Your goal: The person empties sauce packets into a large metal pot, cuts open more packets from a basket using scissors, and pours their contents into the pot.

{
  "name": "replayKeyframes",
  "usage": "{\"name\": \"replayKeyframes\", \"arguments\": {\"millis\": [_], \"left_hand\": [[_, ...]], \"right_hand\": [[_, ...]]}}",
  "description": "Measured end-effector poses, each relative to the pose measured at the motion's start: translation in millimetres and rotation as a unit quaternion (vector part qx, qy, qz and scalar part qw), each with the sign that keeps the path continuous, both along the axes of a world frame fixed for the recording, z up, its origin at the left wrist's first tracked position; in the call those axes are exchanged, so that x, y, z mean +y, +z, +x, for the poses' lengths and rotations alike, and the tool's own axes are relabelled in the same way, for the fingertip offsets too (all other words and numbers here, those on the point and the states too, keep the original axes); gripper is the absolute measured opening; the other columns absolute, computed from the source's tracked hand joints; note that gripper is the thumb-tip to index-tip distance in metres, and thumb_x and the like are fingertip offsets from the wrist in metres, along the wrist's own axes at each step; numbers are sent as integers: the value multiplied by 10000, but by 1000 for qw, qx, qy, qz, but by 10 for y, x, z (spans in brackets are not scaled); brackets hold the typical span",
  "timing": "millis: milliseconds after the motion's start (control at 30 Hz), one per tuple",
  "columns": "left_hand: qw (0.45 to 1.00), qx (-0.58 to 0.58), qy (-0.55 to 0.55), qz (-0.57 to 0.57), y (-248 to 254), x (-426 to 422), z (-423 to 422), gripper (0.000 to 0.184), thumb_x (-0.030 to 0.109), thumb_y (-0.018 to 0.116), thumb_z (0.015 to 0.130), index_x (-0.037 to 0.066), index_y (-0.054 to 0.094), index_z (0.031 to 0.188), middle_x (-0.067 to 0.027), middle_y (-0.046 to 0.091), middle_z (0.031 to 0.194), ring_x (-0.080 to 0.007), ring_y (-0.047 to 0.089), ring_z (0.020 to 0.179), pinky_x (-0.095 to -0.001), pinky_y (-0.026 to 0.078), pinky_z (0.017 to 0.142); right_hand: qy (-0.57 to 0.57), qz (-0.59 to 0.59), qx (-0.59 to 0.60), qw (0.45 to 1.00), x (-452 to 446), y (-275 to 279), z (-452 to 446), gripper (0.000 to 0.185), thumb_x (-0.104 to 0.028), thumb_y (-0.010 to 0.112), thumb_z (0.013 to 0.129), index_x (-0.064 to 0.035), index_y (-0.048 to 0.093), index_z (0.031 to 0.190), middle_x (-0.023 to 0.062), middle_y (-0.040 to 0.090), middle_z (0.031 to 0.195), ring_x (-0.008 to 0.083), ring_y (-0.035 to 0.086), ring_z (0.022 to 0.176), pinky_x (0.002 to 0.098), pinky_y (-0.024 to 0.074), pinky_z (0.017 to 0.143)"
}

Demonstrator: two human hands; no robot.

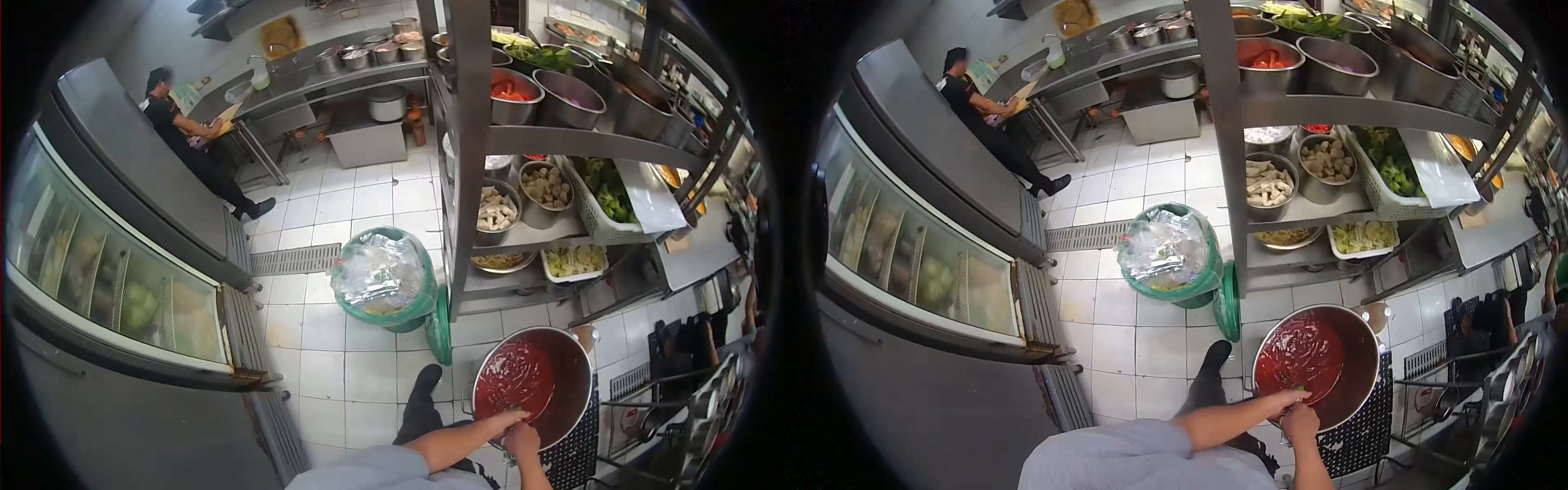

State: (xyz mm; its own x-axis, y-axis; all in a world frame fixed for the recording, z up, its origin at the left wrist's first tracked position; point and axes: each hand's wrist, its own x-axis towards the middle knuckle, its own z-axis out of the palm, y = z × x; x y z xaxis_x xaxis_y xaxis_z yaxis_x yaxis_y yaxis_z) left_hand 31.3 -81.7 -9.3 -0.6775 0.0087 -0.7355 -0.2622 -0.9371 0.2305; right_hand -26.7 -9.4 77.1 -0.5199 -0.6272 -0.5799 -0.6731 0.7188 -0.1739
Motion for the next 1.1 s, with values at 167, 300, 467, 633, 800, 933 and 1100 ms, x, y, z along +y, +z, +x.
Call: {"name": "replayKeyframes", "arguments": {"millis": [167,300,467,633,800,933,1100], "left_hand": [[995,-53,-38,-75,-551,64,-308,274,356,606,918,88,605,971,-50,596,824,-192,591,784,-407,482,666],[994,-73,-9,-80,-644,39,-423,283,346,574,945,67,615,923,-56,581,794,-184,569,667,-385,461,549],[990,-65,-19,-124,-561,197,-410,327,361,524,970,59,618,887,-70,591,774,-195,582,661,-399,469,545],[996,-49,-7,-79,-688,318,-482,316,363,528,966,76,625,876,-51,593,730,-190,565,629,-386,460,556],[972,163,165,17,-1017,550,-341,92,189,647,882,109,601,885,-12,591,746,-146,574,649,-336,491,603],[994,-18,87,61,-834,431,-403,187,177,517,951,85,599,810,-40,582,693,-162,583,612,-357,500,569],[996,-81,24,-17,-460,255,-350,223,259,523,975,58,618,947,-65,624,776,-181,608,669,-381,504,591]], "right_hand": [[-60,-71,-109,990,69,-41,-97,309,-344,581,857,-74,685,964,140,707,896,357,682,854,470,531,783],[-348,-149,-449,810,336,-242,-312,369,-425,548,912,-104,645,1067,54,692,947,299,671,835,495,526,735],[-568,-78,-593,565,238,219,-80,321,-370,551,905,-111,594,1091,99,659,918,267,639,750,486,528,623],[-535,-166,-567,603,437,-193,-132,224,-183,562,870,-56,584,1052,84,643,861,253,627,699,363,528,623],[-472,-165,-397,770,527,-294,-77,284,-96,627,805,-10,639,1075,79,656,930,187,634,806,337,491,662],[-363,-83,-264,890,493,-256,-61,223,-194,613,824,-15,661,947,61,624,781,171,567,672,334,442,587],[-280,-113,-182,936,438,-324,10,265,-189,570,843,52,633,935,96,625,716,209,592,634,377,470,599]]}}
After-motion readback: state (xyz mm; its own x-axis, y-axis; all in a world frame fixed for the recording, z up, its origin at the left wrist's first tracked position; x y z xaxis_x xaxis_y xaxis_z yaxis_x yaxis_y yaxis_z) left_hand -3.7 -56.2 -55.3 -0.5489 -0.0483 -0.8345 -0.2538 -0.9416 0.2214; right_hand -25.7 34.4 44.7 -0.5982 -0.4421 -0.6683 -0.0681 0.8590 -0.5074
